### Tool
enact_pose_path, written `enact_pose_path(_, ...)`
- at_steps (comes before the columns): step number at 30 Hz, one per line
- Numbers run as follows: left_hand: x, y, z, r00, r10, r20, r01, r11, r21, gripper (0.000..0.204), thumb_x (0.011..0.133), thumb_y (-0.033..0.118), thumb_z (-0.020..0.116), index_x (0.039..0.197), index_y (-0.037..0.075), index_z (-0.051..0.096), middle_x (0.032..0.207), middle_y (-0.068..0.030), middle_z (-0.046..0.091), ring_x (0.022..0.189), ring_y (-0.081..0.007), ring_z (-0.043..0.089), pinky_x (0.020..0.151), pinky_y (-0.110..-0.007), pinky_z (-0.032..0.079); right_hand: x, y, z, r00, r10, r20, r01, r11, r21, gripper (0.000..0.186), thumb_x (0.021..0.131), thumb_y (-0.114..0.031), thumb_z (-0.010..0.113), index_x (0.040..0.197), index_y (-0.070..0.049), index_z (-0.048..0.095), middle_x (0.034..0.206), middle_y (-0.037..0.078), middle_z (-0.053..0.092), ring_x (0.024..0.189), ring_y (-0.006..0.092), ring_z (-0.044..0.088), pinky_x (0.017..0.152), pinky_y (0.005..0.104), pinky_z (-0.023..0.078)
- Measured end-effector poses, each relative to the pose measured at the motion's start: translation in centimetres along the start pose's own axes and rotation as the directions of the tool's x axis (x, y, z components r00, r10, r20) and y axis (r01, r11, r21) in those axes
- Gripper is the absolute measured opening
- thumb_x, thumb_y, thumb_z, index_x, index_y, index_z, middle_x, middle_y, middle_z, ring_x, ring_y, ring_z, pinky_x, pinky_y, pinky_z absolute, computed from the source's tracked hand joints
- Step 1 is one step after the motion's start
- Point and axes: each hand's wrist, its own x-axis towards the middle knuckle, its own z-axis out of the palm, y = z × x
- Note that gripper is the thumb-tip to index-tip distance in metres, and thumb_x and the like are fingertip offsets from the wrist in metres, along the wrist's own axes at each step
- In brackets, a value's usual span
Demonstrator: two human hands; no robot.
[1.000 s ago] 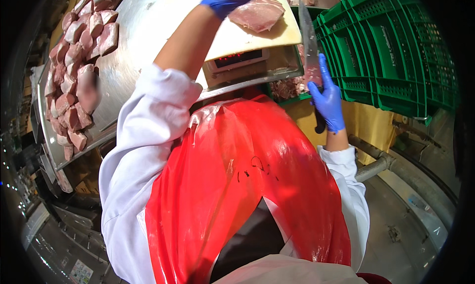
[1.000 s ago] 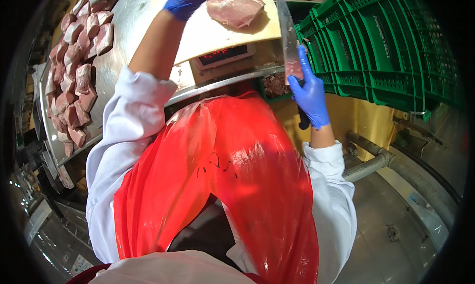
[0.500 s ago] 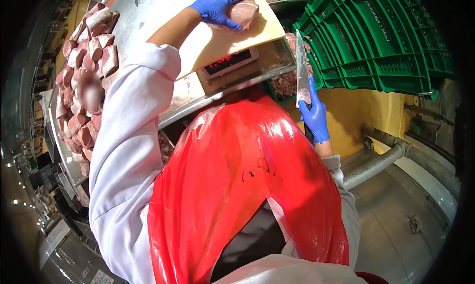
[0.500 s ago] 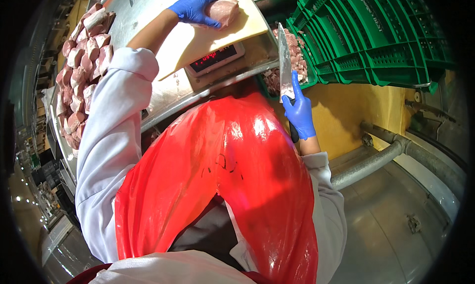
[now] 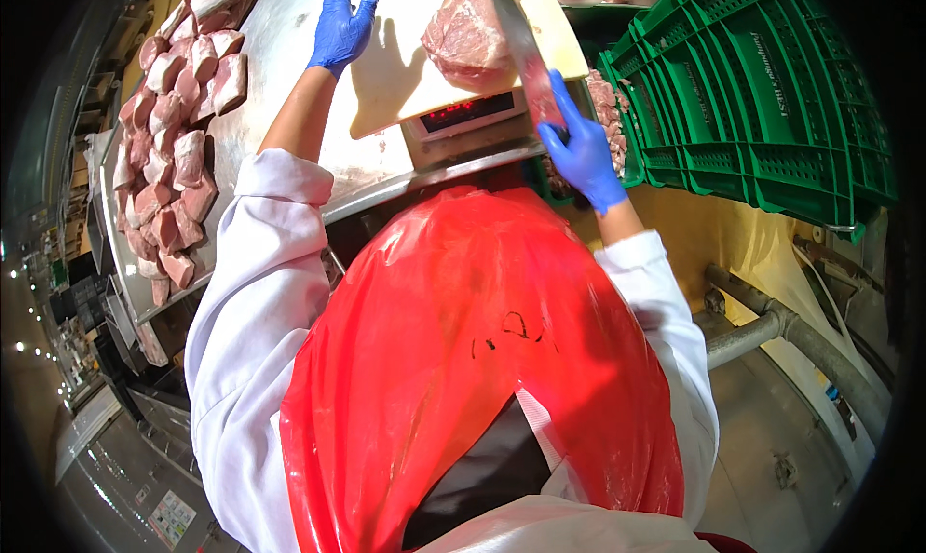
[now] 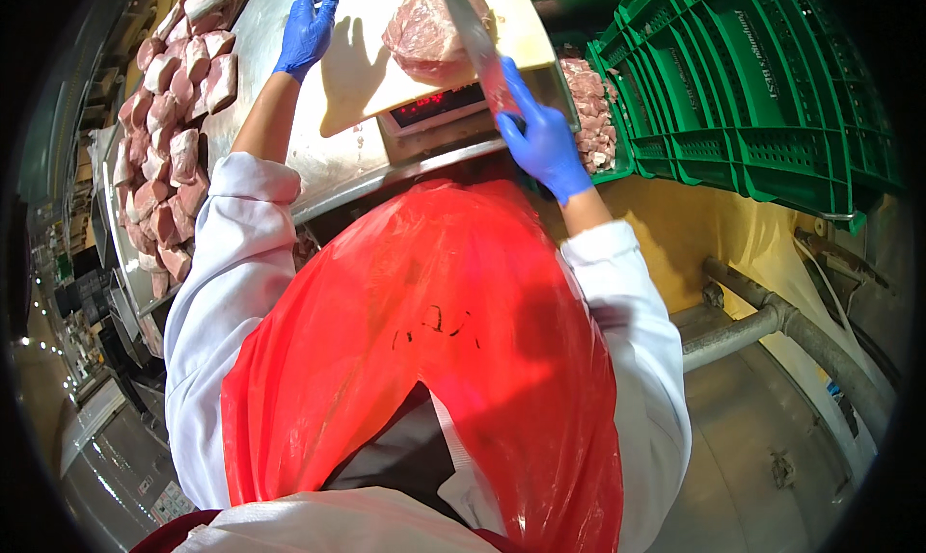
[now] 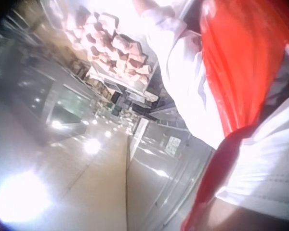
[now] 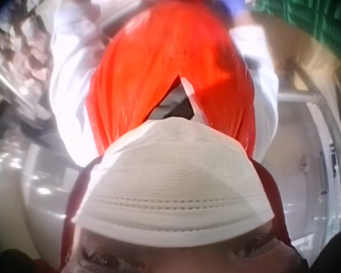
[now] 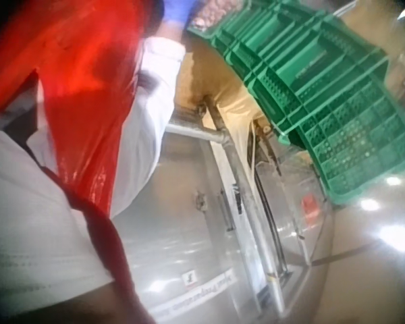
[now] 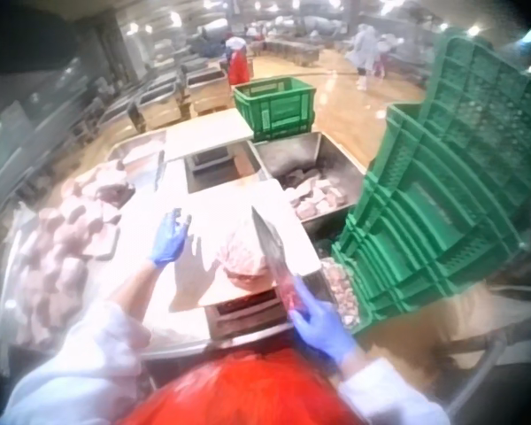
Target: The person cuts raw meat into smaller pieces using a knife on a cutting board. The person places the cut pieces into a green crate.
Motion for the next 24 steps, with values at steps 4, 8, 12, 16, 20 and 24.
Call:
enact_pose_path(4, -1.5, -2.0, -1.2, 0.988, 0.122, -0.089, -0.122, 0.992, 0.003, 0.056, 0.098, 0.043, 0.058, 0.130, -0.003, 0.056, 0.123, -0.0245, 0.060, 0.104, -0.0334, 0.065, 0.090, -0.041, 0.051, 5.1, -2.3, 2.4, 0.996, -0.081, 0.042, 0.082, 0.996, -0.018, 0.075, 0.090, -0.014, 0.062, 0.157, -0.023, 0.029, 0.081, 0.021, 0.069, 0.076, 0.0388, 0.069, 0.069, 0.0453, 0.055)
enact_pose_path(8, -3.3, -0.4, -2.7, 0.994, 0.101, -0.048, -0.103, 0.993, -0.057, 0.050, 0.097, 0.036, 0.062, 0.129, -0.002, 0.057, 0.122, -0.0217, 0.061, 0.104, -0.0288, 0.066, 0.088, -0.037, 0.053, 4.3, -1.5, 3.8, 0.991, -0.109, 0.082, 0.116, 0.990, -0.084, 0.072, 0.091, -0.016, 0.059, 0.156, -0.026, 0.030, 0.086, 0.023, 0.069, 0.077, 0.0400, 0.068, 0.070, 0.0487, 0.055)
enact_pose_path(12, -4.3, 0.7, -4.0, 0.980, 0.114, -0.166, -0.137, 0.982, -0.133, 0.041, 0.096, 0.028, 0.065, 0.125, 0.000, 0.060, 0.108, -0.0150, 0.069, 0.096, -0.0220, 0.067, 0.083, -0.035, 0.053, -2.7, -0.2, 3.1, 0.971, -0.013, 0.240, 0.030, 0.997, -0.067, 0.070, 0.092, -0.014, 0.056, 0.156, -0.025, 0.030, 0.082, 0.024, 0.066, 0.073, 0.0435, 0.065, 0.067, 0.0520, 0.052)
enact_pose_path(16, -5.8, 3.5, -3.5, 0.960, 0.141, -0.241, -0.202, 0.946, -0.252, 0.025, 0.086, 0.019, 0.076, 0.104, 0.003, 0.067, 0.085, -0.0083, 0.068, 0.072, -0.0173, 0.066, 0.070, -0.030, 0.053, -9.1, 1.1, 0.3, 0.954, 0.046, 0.295, -0.033, 0.998, -0.048, 0.074, 0.090, -0.010, 0.060, 0.156, -0.025, 0.031, 0.071, 0.020, 0.064, 0.060, 0.0364, 0.063, 0.060, 0.0461, 0.051)
enact_pose_path(20, -9.3, 9.4, -0.4, 0.899, 0.422, -0.118, -0.427, 0.904, -0.022, 0.042, 0.073, 0.038, 0.085, 0.094, 0.009, 0.062, 0.079, -0.0087, 0.062, 0.068, -0.0276, 0.063, 0.063, -0.038, 0.053, -8.2, -0.1, -1.7, 0.978, 0.152, 0.144, -0.154, 0.988, -0.002, 0.077, 0.088, -0.004, 0.061, 0.157, -0.019, 0.031, 0.064, 0.014, 0.059, 0.049, 0.0170, 0.052, 0.054, 0.0332, 0.047)
enact_pose_path(24, -11.4, 8.2, 3.0, 0.933, 0.359, -0.035, -0.359, 0.933, -0.008, 0.015, 0.081, 0.010, 0.073, 0.093, 0.011, 0.064, 0.084, -0.0095, 0.065, 0.071, -0.0269, 0.066, 0.063, -0.035, 0.054, -4.1, -2.0, 0.4, 0.985, 0.159, -0.069, -0.157, 0.987, 0.031, 0.076, 0.088, -0.005, 0.062, 0.157, -0.017, 0.031, 0.069, 0.016, 0.062, 0.048, 0.0191, 0.049, 0.053, 0.0326, 0.045)
